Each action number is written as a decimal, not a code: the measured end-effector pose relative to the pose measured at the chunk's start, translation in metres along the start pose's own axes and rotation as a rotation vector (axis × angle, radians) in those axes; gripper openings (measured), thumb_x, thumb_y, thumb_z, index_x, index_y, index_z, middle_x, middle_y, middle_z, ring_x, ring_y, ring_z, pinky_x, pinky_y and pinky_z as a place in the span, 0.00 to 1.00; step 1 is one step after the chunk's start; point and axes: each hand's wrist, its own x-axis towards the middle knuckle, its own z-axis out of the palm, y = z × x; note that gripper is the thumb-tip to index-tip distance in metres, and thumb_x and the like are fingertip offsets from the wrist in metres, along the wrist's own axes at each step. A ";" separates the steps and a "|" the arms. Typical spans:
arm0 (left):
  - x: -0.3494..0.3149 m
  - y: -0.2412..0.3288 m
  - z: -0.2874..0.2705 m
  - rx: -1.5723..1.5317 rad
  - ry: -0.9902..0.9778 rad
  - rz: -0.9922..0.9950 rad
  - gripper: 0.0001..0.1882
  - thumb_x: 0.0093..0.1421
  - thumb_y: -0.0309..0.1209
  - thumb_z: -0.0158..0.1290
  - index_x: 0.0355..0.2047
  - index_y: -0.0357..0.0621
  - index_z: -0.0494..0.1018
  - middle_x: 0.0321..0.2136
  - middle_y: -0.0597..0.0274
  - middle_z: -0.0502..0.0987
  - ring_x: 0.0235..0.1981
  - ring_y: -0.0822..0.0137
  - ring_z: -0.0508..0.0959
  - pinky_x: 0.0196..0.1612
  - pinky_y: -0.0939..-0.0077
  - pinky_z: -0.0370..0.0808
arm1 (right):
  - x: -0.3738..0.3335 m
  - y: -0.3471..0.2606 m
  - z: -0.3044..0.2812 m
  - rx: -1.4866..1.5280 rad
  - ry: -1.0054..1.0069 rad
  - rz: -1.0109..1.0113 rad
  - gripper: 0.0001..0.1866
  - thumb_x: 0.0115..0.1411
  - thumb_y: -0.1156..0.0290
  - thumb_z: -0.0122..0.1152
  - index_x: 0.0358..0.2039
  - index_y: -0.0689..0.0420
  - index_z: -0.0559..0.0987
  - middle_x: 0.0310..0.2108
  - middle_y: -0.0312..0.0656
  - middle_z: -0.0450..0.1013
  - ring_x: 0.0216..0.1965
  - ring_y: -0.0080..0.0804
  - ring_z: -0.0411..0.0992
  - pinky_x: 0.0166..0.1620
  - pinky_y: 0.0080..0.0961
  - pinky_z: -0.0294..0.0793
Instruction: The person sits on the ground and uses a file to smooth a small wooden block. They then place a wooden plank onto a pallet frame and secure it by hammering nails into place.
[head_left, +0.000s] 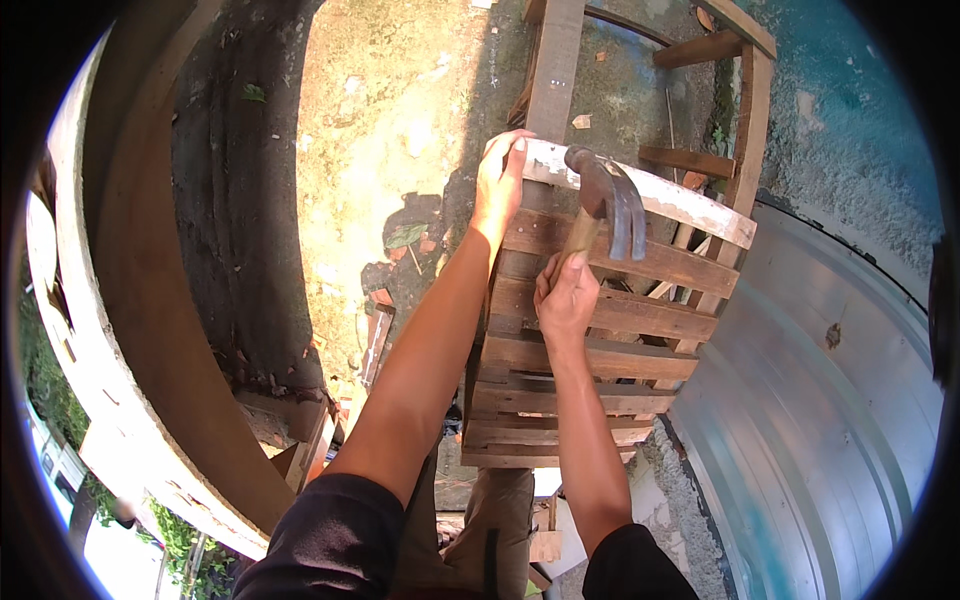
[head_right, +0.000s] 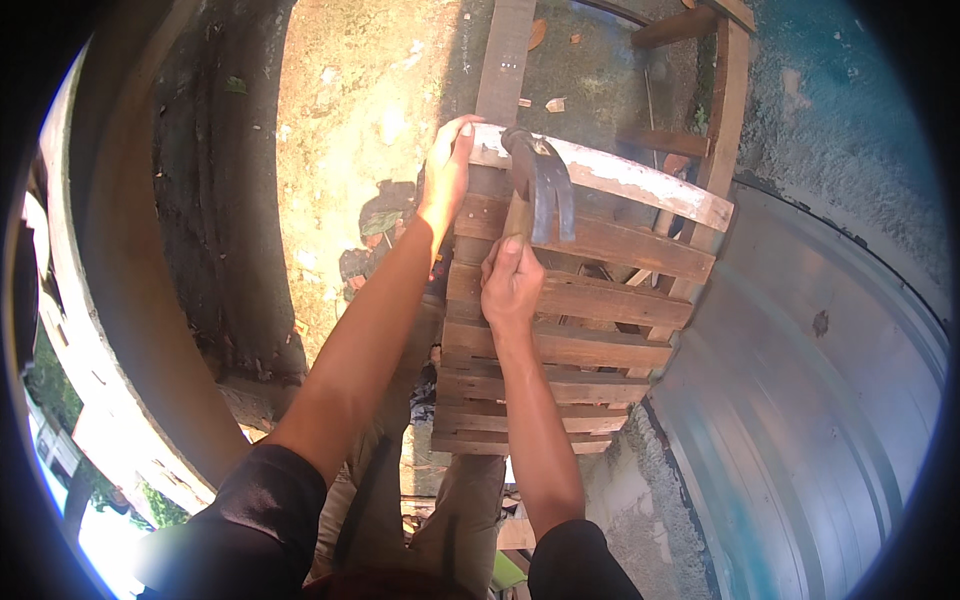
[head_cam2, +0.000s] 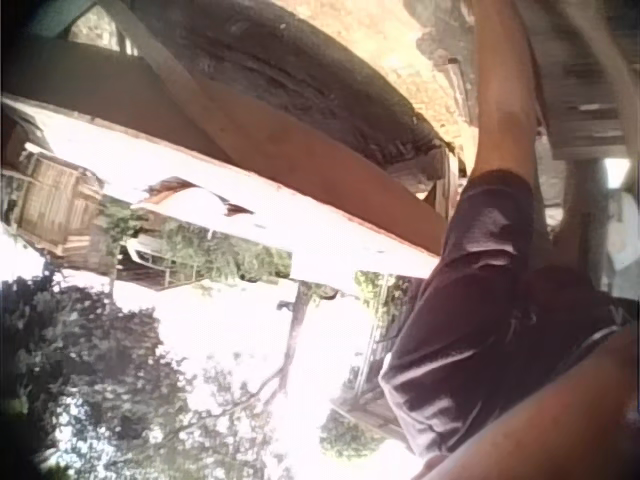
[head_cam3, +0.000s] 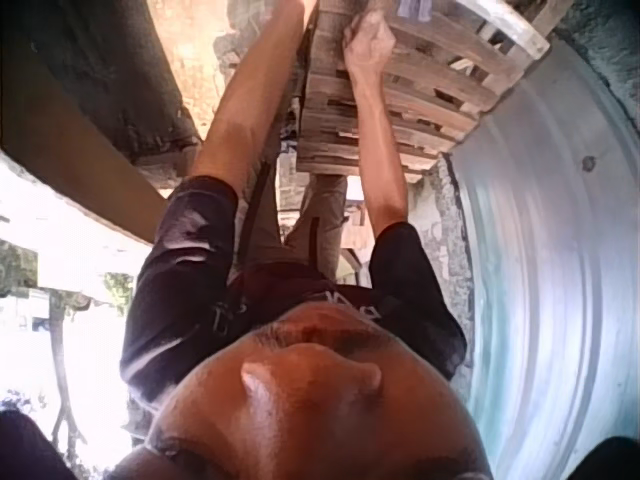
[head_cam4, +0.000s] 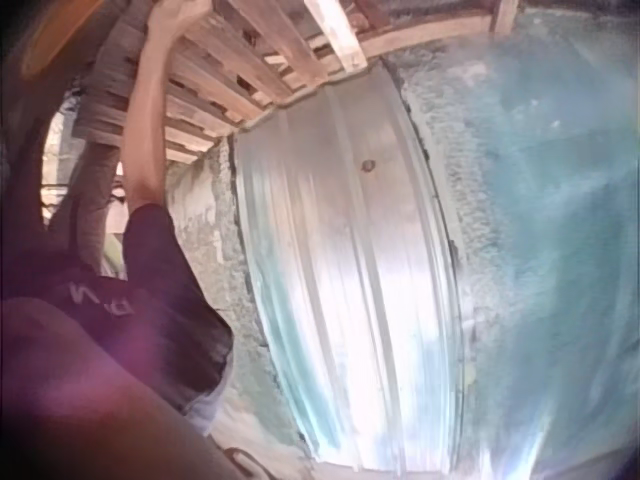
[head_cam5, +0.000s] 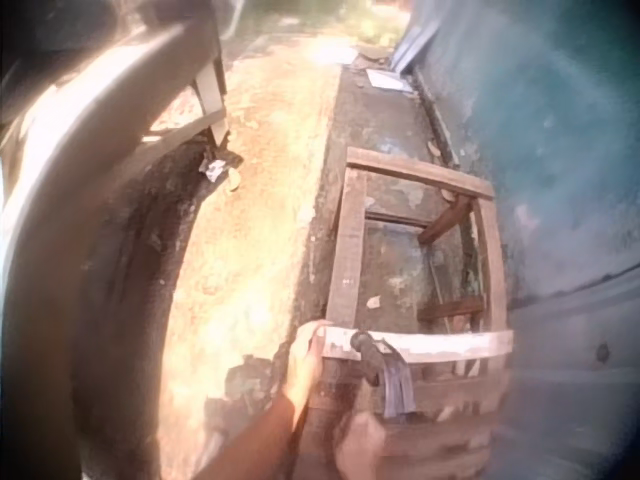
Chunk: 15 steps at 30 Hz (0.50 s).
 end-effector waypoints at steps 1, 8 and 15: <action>-0.001 -0.001 0.001 0.009 0.019 -0.006 0.16 0.69 0.37 0.47 0.46 0.39 0.77 0.47 0.52 0.76 0.52 0.57 0.75 0.58 0.65 0.68 | -0.014 -0.016 -0.001 0.111 -0.028 -0.048 0.40 0.58 0.25 0.49 0.31 0.58 0.66 0.16 0.34 0.60 0.15 0.23 0.59 0.18 0.20 0.57; -0.009 0.007 0.000 0.030 -0.026 -0.031 0.16 0.69 0.37 0.46 0.47 0.40 0.77 0.48 0.51 0.76 0.53 0.57 0.74 0.59 0.66 0.68 | -0.005 0.026 0.010 -0.224 -0.028 0.034 0.32 0.67 0.36 0.48 0.30 0.58 0.67 0.18 0.35 0.62 0.17 0.20 0.60 0.21 0.20 0.59; -0.008 0.006 0.000 0.005 -0.034 -0.050 0.17 0.70 0.38 0.46 0.48 0.41 0.77 0.49 0.51 0.75 0.53 0.57 0.73 0.59 0.65 0.67 | -0.028 0.017 0.001 0.030 0.026 -0.186 0.40 0.59 0.25 0.46 0.30 0.58 0.68 0.16 0.35 0.62 0.17 0.20 0.60 0.21 0.19 0.59</action>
